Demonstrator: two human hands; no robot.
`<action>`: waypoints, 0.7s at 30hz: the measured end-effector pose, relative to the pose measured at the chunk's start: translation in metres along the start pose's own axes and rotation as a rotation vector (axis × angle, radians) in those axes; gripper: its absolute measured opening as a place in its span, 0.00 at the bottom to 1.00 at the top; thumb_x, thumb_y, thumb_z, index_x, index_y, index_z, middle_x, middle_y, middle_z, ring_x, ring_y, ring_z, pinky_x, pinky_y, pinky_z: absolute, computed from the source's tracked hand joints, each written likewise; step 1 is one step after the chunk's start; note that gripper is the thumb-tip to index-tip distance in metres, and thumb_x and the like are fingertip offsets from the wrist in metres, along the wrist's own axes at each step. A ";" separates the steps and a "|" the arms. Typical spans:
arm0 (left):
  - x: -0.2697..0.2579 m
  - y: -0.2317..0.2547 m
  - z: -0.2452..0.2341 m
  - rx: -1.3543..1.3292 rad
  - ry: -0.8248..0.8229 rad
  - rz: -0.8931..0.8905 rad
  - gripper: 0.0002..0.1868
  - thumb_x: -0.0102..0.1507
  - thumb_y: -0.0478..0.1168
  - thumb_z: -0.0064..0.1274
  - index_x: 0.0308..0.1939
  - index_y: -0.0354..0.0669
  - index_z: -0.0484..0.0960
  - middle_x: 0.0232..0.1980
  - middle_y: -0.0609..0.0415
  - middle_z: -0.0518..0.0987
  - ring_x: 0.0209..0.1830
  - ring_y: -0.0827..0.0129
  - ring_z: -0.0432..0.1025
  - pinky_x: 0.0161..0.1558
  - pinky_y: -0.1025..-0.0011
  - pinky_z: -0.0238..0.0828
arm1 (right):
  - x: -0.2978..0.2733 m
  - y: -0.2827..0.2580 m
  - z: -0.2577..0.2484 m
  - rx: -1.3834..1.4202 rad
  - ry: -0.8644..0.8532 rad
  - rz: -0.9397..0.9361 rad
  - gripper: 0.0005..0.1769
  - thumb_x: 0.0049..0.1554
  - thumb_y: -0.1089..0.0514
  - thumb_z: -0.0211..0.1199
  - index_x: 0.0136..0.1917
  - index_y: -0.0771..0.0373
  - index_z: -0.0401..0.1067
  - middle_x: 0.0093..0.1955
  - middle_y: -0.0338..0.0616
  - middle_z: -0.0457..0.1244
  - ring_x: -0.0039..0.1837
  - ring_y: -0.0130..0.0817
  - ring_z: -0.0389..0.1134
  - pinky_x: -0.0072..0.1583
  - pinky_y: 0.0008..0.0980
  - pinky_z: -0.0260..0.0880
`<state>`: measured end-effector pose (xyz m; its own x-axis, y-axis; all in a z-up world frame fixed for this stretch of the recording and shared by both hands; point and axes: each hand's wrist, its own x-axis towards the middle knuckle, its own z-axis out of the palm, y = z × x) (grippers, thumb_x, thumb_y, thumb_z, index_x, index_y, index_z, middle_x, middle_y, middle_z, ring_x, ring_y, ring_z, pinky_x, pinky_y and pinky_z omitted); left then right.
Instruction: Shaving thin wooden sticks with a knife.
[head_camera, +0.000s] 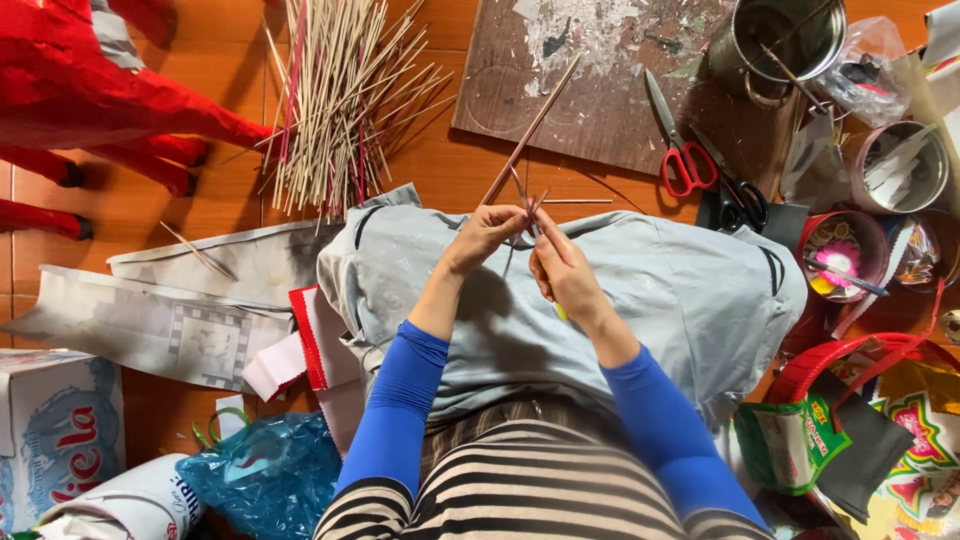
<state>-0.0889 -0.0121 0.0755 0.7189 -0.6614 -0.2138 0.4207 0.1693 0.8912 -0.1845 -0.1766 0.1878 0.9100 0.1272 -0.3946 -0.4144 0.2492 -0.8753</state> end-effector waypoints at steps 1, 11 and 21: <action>0.003 -0.005 -0.003 0.001 -0.002 0.001 0.15 0.69 0.47 0.57 0.48 0.38 0.87 0.39 0.65 0.81 0.40 0.83 0.68 0.44 0.79 0.64 | 0.003 0.008 0.000 0.000 0.001 -0.002 0.31 0.69 0.54 0.45 0.84 0.52 0.50 0.32 0.35 0.54 0.28 0.20 0.52 0.30 0.20 0.54; 0.003 -0.018 -0.013 -0.004 0.005 -0.010 0.21 0.67 0.52 0.57 0.52 0.38 0.86 0.41 0.66 0.81 0.42 0.81 0.69 0.48 0.76 0.68 | 0.009 0.016 -0.004 0.199 -0.046 0.145 0.30 0.68 0.53 0.44 0.83 0.48 0.50 0.31 0.34 0.56 0.27 0.21 0.52 0.28 0.22 0.54; 0.008 -0.032 -0.014 0.078 0.075 -0.108 0.28 0.67 0.60 0.54 0.47 0.35 0.87 0.40 0.62 0.82 0.41 0.80 0.70 0.46 0.74 0.69 | 0.023 0.050 -0.023 0.221 -0.082 0.125 0.30 0.69 0.53 0.45 0.83 0.49 0.50 0.31 0.35 0.56 0.26 0.20 0.52 0.29 0.21 0.54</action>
<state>-0.0886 -0.0125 0.0399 0.7125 -0.6155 -0.3370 0.4561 0.0412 0.8890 -0.1843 -0.1836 0.1283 0.8513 0.2456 -0.4636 -0.5244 0.4290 -0.7355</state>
